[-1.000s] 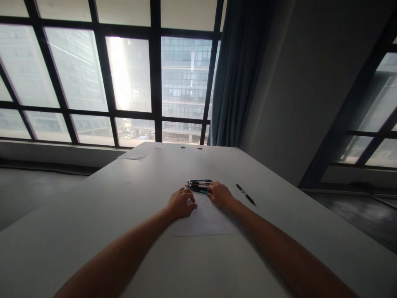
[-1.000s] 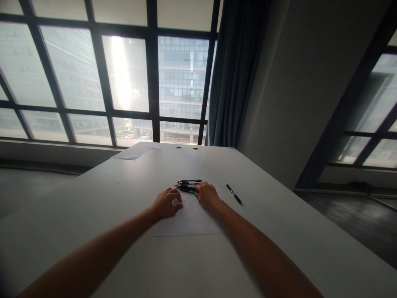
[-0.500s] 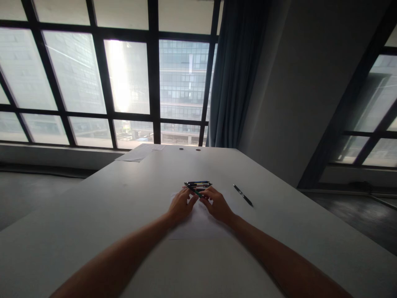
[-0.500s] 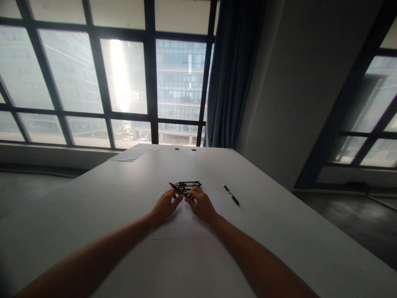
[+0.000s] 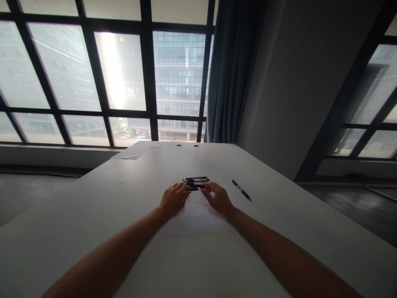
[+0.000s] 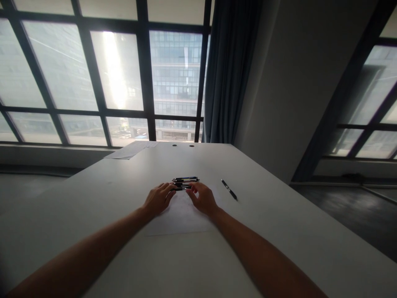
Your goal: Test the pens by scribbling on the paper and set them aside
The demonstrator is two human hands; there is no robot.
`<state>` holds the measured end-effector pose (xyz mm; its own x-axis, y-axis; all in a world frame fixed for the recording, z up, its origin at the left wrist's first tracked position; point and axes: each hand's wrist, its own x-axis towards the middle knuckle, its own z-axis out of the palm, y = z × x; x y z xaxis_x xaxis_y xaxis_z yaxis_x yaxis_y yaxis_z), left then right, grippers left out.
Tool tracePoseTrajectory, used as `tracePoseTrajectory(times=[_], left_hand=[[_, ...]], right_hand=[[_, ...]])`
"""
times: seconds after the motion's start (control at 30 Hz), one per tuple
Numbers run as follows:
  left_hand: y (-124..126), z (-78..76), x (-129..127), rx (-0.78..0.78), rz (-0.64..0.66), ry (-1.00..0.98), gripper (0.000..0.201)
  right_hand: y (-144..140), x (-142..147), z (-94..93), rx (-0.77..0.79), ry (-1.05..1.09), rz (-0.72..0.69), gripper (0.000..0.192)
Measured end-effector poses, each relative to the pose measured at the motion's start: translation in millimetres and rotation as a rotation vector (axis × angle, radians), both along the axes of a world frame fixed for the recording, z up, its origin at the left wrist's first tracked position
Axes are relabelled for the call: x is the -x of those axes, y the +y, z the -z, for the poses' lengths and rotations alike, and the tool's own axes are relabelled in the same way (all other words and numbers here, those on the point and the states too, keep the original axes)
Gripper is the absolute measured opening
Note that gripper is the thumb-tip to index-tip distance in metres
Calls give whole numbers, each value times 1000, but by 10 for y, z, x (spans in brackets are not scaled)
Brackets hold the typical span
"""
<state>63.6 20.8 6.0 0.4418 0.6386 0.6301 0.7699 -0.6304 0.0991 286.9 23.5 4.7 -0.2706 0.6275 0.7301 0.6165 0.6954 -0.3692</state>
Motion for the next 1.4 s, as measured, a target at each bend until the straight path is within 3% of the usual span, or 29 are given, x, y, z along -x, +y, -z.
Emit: tracePoseTrajectory(times=[0.33,0.57,0.73,0.97,1.2,1.4], left_hand=[[33,46,-5,-86,94,15,25],[41,68,2,-48,12,-49,25],[41,71,5,-27,10,-119,24],[2,25,-10,-111,89,-204,24],[-21,53,-21,-102,335,-106,26],[-31,78,-32,-130,276,-91,25]], right_hand=[[-27,23,11,87,-140,-74,28],[154,-77,100,184,108,64,21],[193,-106,123,249,103,99,26],[163,-67,116,298,-36,123,25],[152,-54,114,276,-109,74,20],[135,-36,99,281,-103,78,24]])
